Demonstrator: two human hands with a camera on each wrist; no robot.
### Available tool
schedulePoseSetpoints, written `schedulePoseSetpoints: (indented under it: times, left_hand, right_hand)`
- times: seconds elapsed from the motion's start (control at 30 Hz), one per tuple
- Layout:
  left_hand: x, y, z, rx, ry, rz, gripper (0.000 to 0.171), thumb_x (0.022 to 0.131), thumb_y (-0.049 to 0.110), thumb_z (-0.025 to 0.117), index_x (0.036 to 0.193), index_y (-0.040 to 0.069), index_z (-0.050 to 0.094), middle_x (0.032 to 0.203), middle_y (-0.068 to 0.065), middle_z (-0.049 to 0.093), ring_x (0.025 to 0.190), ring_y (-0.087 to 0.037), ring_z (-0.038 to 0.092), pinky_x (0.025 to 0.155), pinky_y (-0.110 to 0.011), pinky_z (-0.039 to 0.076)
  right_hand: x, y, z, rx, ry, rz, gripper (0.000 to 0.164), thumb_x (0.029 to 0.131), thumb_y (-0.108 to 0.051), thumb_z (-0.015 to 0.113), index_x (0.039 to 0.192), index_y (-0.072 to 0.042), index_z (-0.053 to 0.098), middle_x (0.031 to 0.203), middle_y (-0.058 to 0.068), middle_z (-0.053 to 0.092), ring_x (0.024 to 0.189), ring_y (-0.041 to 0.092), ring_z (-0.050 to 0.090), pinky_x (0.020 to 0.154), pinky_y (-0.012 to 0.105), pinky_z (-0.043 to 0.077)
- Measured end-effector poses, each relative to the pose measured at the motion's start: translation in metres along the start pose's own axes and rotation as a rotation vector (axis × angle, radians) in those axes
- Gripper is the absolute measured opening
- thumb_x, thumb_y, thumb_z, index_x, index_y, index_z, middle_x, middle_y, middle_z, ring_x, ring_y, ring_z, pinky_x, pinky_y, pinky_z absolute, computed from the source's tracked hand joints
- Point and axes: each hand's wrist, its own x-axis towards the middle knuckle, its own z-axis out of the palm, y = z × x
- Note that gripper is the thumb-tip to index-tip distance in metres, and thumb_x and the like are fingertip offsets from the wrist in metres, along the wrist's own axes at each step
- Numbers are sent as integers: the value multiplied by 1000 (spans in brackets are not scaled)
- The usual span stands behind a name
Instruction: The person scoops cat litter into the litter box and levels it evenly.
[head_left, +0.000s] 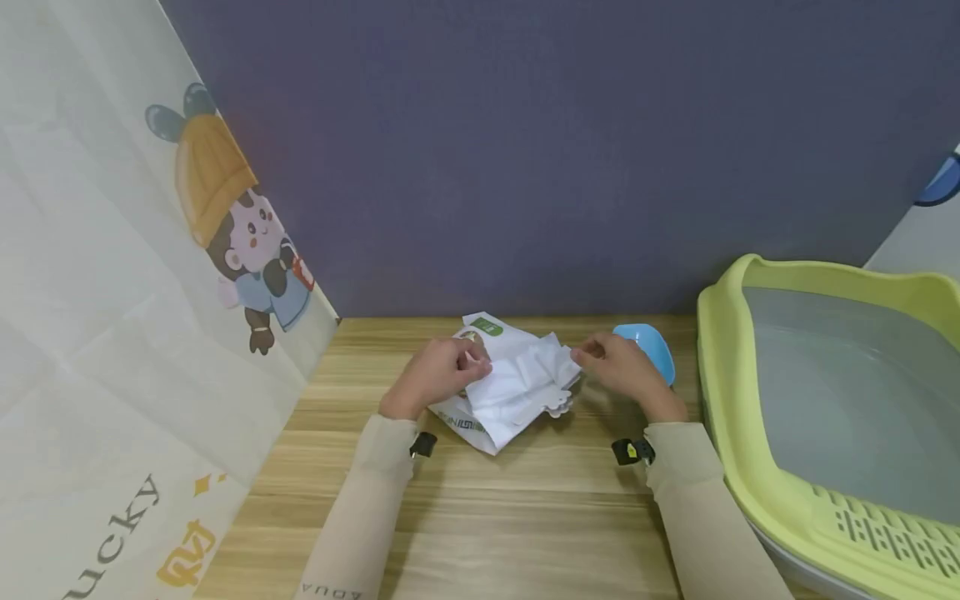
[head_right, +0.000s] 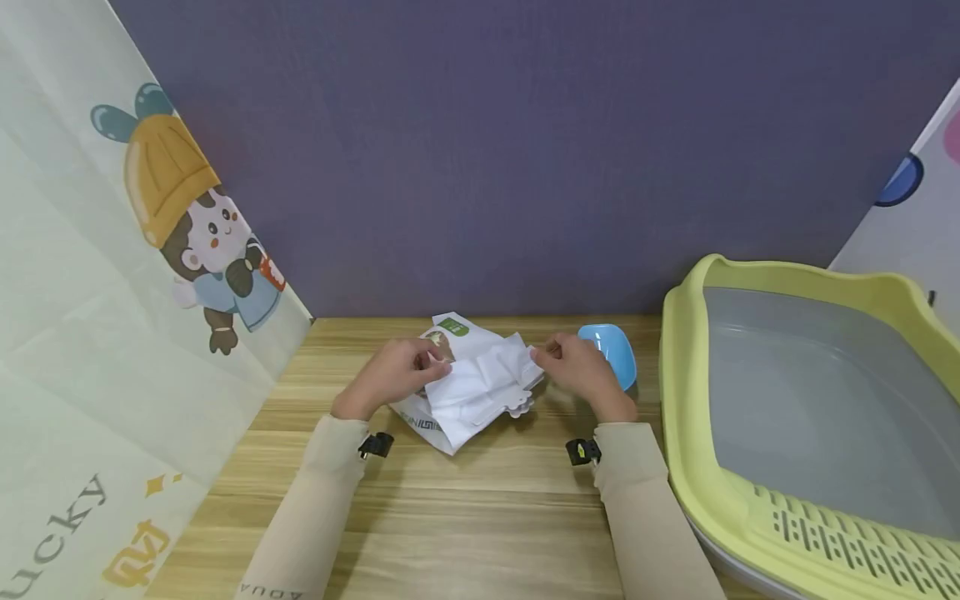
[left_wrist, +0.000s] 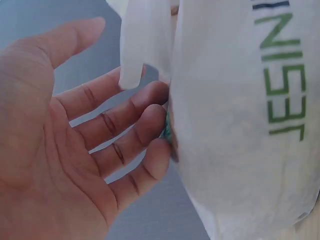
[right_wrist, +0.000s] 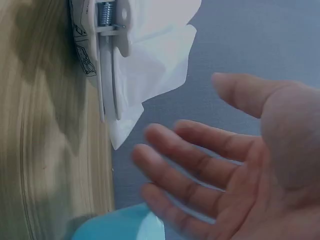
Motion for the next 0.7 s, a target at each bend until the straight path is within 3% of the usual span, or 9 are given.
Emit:
schedulePoseSetpoints:
  times: [0.23,0.47,0.7]
  left_hand:
    - [2,4,7,68,-76,-41,34,81,53,80,102,28,74,97,10,72,89,-13,64,81,-36,52]
    - [4,5,14,112,-103,-45,51,72,55,87,110,24,74,117,7,72,110,-17,64,95,-39,52]
    - [2,5,15,175,-139,-49,64,71,60,86,121,22,69,128,-1,67,119,-21,61,101,-43,49]
  right_hand:
    - [2,0,11,37,-236,72,40,103,-39,56,100,-1,68,91,16,71,74,22,66,65,33,52]
    - [0,2,27,175,-421,180,50,104,-45,53,93,1,70,79,13,73,66,20,68,60,36,58]
    - [1,3,40,263,-473,232,53,102,-51,54,91,-1,68,74,10,73,61,17,68,58,36,59]
